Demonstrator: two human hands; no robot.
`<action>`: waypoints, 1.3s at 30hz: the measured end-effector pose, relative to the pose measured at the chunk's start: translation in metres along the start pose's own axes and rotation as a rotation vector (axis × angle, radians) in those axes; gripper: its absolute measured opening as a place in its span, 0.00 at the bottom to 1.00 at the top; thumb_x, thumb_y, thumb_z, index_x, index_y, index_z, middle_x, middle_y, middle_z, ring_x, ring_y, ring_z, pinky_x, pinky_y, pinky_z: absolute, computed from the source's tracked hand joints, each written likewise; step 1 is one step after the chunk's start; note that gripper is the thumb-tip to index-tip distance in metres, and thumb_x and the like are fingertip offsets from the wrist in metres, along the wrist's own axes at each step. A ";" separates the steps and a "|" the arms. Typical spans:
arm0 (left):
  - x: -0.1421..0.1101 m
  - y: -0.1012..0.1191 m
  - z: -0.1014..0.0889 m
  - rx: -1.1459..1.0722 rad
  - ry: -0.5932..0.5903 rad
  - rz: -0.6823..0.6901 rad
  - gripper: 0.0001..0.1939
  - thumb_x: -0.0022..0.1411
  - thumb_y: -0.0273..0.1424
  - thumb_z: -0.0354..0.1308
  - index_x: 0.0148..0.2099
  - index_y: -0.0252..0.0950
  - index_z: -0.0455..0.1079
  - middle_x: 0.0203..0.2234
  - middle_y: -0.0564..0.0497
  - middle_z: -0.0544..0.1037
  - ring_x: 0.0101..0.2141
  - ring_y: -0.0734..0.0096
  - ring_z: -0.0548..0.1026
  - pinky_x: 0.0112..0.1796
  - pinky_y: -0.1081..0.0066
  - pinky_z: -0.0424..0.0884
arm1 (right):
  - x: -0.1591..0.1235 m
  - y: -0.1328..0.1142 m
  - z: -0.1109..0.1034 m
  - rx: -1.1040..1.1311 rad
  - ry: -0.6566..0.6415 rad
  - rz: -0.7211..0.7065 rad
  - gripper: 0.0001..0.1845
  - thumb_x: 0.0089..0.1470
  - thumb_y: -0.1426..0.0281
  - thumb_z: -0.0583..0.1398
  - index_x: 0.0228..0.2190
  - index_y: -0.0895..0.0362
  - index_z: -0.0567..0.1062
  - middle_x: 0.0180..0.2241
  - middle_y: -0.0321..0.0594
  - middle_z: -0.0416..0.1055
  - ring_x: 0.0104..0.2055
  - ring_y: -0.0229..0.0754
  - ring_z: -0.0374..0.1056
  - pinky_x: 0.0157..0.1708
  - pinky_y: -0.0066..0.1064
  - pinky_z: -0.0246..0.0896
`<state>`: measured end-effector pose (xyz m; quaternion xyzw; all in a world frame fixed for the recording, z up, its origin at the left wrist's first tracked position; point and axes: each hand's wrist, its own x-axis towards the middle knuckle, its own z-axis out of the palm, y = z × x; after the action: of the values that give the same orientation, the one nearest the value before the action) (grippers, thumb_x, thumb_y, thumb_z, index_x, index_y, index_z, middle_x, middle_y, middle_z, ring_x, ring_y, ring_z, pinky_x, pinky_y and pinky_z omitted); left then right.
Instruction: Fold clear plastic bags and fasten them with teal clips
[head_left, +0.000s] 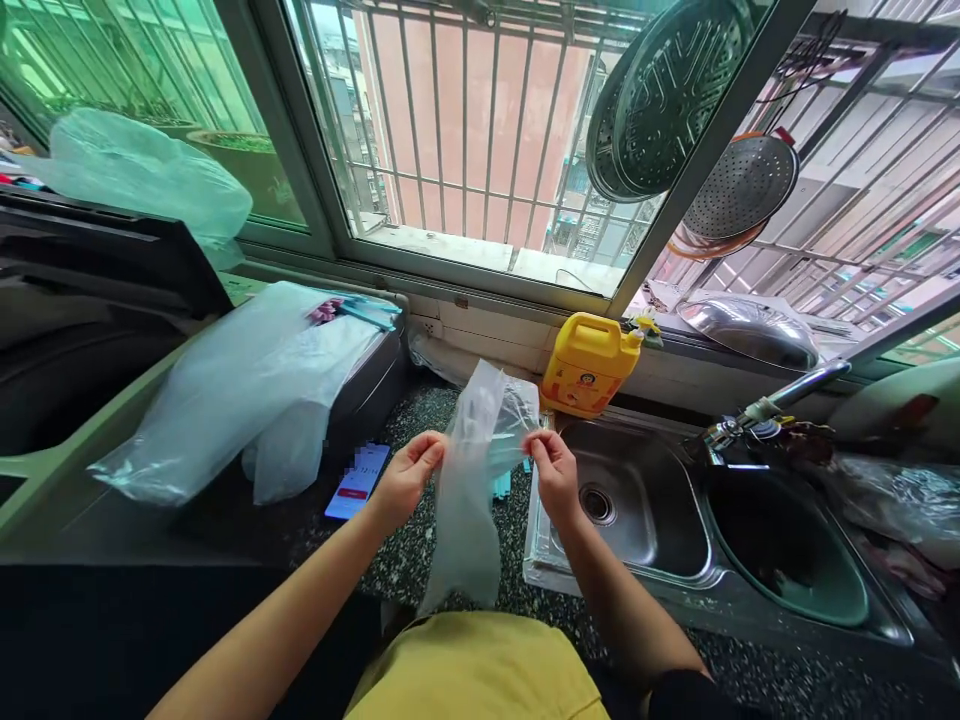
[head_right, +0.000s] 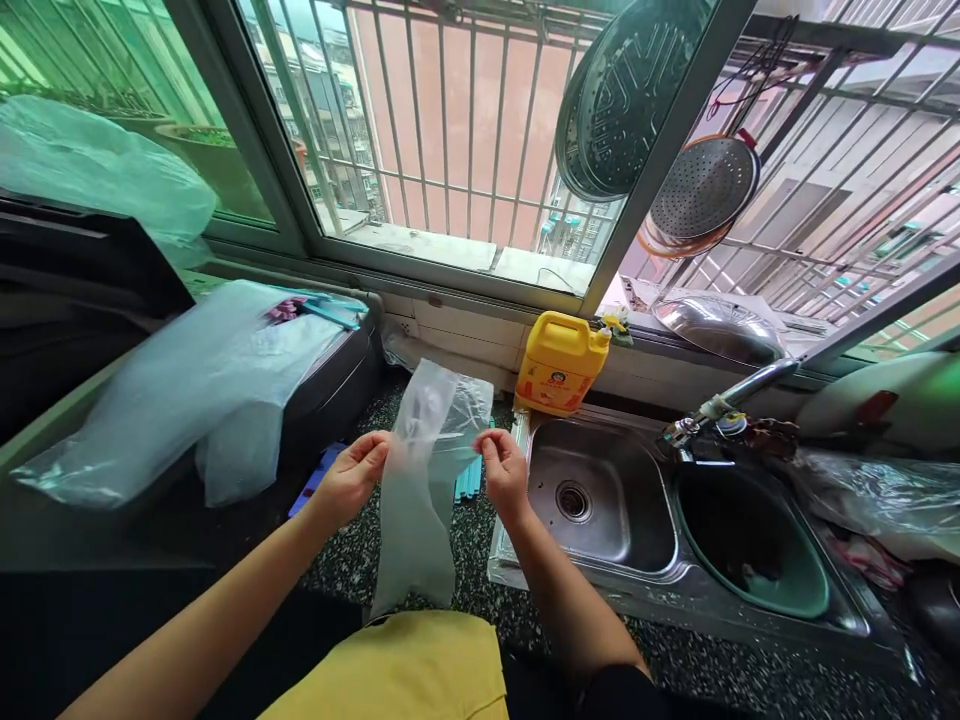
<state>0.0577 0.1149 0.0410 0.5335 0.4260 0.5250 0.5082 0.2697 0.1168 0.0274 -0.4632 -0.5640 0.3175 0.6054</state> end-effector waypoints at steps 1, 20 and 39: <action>-0.010 0.002 -0.002 0.008 0.020 0.025 0.21 0.55 0.50 0.55 0.28 0.36 0.66 0.21 0.54 0.67 0.24 0.75 0.64 0.26 0.73 0.64 | -0.007 -0.006 0.005 -0.028 0.041 -0.035 0.08 0.56 0.65 0.54 0.31 0.55 0.69 0.27 0.35 0.67 0.29 0.37 0.64 0.32 0.29 0.62; -0.123 0.034 -0.078 0.320 0.381 0.590 0.24 0.61 0.49 0.48 0.53 0.40 0.60 0.45 0.44 0.67 0.45 0.61 0.68 0.45 0.61 0.68 | -0.113 -0.089 0.101 -0.447 -0.054 -0.515 0.08 0.52 0.77 0.58 0.31 0.52 0.72 0.27 0.37 0.70 0.31 0.40 0.68 0.32 0.33 0.66; -0.233 -0.008 -0.155 -0.409 -0.317 0.036 0.40 0.40 0.59 0.62 0.52 0.40 0.71 0.49 0.39 0.71 0.40 0.57 0.73 0.34 0.67 0.71 | -0.215 -0.143 0.105 -0.633 0.122 -0.214 0.07 0.52 0.78 0.59 0.34 0.56 0.72 0.30 0.37 0.68 0.28 0.35 0.66 0.26 0.26 0.65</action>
<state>-0.1155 -0.1001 -0.0068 0.5028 0.2164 0.5193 0.6563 0.1123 -0.1098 0.0684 -0.5844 -0.6427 0.0331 0.4942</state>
